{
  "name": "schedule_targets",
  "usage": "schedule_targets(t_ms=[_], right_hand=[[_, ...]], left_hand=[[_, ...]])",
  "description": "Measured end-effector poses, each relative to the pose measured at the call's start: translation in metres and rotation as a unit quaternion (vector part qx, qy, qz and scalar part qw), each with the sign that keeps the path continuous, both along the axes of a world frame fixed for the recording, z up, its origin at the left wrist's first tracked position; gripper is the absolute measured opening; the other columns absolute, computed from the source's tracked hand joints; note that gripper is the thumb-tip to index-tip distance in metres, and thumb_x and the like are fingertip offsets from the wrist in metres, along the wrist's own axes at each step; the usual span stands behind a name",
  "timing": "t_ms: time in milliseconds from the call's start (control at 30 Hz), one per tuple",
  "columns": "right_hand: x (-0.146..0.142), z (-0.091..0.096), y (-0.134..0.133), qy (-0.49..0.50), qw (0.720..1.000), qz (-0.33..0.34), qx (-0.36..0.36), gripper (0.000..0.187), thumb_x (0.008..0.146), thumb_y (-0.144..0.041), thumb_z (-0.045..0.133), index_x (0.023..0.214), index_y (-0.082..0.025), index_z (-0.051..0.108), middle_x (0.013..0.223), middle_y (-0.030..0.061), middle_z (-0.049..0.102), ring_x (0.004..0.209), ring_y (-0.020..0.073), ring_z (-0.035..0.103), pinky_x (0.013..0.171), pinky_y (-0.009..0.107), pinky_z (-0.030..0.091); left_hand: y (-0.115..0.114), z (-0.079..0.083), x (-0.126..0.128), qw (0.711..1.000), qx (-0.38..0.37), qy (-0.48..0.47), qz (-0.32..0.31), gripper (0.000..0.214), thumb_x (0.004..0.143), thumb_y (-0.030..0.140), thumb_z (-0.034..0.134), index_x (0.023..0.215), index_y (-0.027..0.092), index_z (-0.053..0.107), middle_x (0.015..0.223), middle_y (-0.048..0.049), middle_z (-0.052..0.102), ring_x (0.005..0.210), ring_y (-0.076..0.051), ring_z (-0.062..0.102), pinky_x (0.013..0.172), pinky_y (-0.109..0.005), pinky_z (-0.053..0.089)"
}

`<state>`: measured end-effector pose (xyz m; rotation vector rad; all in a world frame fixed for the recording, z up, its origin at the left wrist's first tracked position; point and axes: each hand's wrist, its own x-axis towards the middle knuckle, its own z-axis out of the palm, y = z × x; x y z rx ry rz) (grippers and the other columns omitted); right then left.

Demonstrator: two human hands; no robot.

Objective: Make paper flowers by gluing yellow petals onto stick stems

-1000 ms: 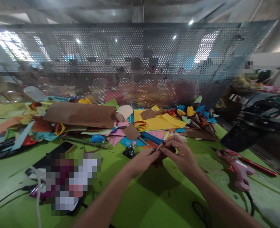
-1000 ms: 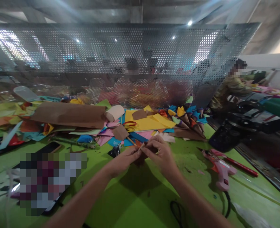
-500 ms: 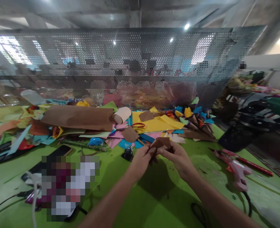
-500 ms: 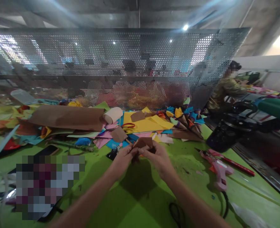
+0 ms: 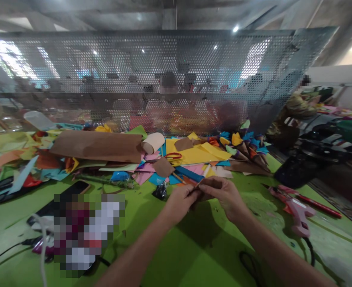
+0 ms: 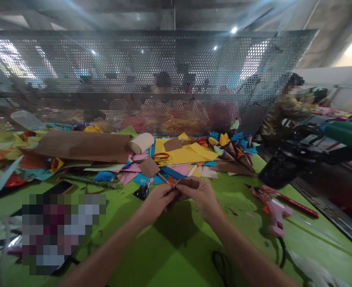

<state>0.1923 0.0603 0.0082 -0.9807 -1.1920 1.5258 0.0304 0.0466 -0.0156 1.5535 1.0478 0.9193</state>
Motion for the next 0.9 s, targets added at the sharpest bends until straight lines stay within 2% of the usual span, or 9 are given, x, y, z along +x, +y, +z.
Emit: schedule_targets(t_ms=[67,167,300,400,567,667,767,900], right_hand=[[0.001,0.0,0.0,0.006,1.0,-0.001,-0.006,0.029,0.061,-0.04,0.086,0.072,-0.017,0.073,0.066,0.0043,0.074,0.057,0.0197,0.068,0.062,0.035,0.059],[0.003,0.002,0.0,0.014,0.999,-0.037,0.004,0.029,0.061,-0.039,0.086,0.072,-0.017,0.073,0.065,0.0044,0.074,0.054,0.019,0.068,0.058,0.033,0.059],[0.007,0.008,0.003,0.029,0.998,-0.058,0.014,0.025,0.062,-0.037,0.086,0.073,-0.018,0.074,0.067,0.0051,0.075,0.058,0.0225,0.07,0.061,0.038,0.06],[0.012,0.011,0.007,0.045,0.997,-0.054,0.018,0.022,0.065,-0.036,0.084,0.077,-0.02,0.076,0.071,0.0066,0.076,0.059,0.0245,0.071,0.061,0.039,0.059],[0.02,0.008,0.017,0.052,0.987,-0.151,0.024,0.022,0.057,-0.03,0.088,0.073,-0.021,0.077,0.072,0.0037,0.076,0.066,0.021,0.071,0.068,0.033,0.058],[0.023,0.004,0.02,0.046,0.983,-0.173,0.026,0.022,0.056,-0.029,0.088,0.072,-0.021,0.077,0.072,0.0027,0.076,0.066,0.0192,0.07,0.07,0.031,0.058],[0.022,0.004,0.02,0.03,0.983,-0.179,0.025,0.022,0.056,-0.03,0.088,0.072,-0.021,0.077,0.073,0.0034,0.076,0.067,0.0207,0.07,0.069,0.033,0.057],[0.019,0.006,0.019,0.026,0.984,-0.178,0.014,0.024,0.055,-0.031,0.088,0.073,-0.021,0.077,0.073,0.0039,0.076,0.067,0.0213,0.07,0.068,0.033,0.056]], left_hand=[[0.0,0.001,0.0,1.0,-0.011,0.001,-0.02,0.038,0.091,0.049,0.048,0.066,0.019,0.047,0.053,0.0037,0.049,0.047,-0.01,0.043,0.047,-0.022,0.031],[0.0,0.006,-0.001,0.998,-0.038,-0.004,-0.055,0.038,0.09,0.051,0.047,0.071,0.018,0.051,0.056,0.0012,0.057,0.046,-0.01,0.046,0.047,-0.022,0.034],[0.002,0.012,-0.005,0.995,-0.065,-0.031,-0.075,0.038,0.088,0.052,0.05,0.077,0.016,0.057,0.067,-0.0046,0.067,0.049,-0.01,0.05,0.048,-0.022,0.039],[0.004,0.011,-0.008,0.994,-0.086,-0.045,-0.058,0.037,0.086,0.051,0.053,0.079,0.015,0.059,0.072,-0.0069,0.07,0.049,-0.01,0.05,0.048,-0.022,0.04],[0.008,0.007,-0.013,0.994,-0.094,-0.059,-0.005,0.036,0.085,0.049,0.053,0.079,0.015,0.059,0.074,-0.0077,0.069,0.051,-0.011,0.053,0.048,-0.023,0.038],[0.008,0.009,-0.014,0.995,-0.085,-0.058,0.013,0.032,0.087,0.047,0.052,0.081,0.016,0.057,0.075,-0.006,0.068,0.054,-0.01,0.053,0.051,-0.022,0.039],[0.007,0.012,-0.013,0.997,-0.06,-0.036,0.031,0.025,0.087,0.041,0.055,0.084,0.016,0.058,0.077,-0.0036,0.067,0.058,-0.01,0.052,0.058,-0.023,0.041],[0.003,0.013,-0.012,0.998,0.025,0.025,0.058,0.012,0.084,0.029,0.06,0.081,0.017,0.061,0.078,-0.0026,0.068,0.07,-0.015,0.058,0.066,-0.025,0.042]])
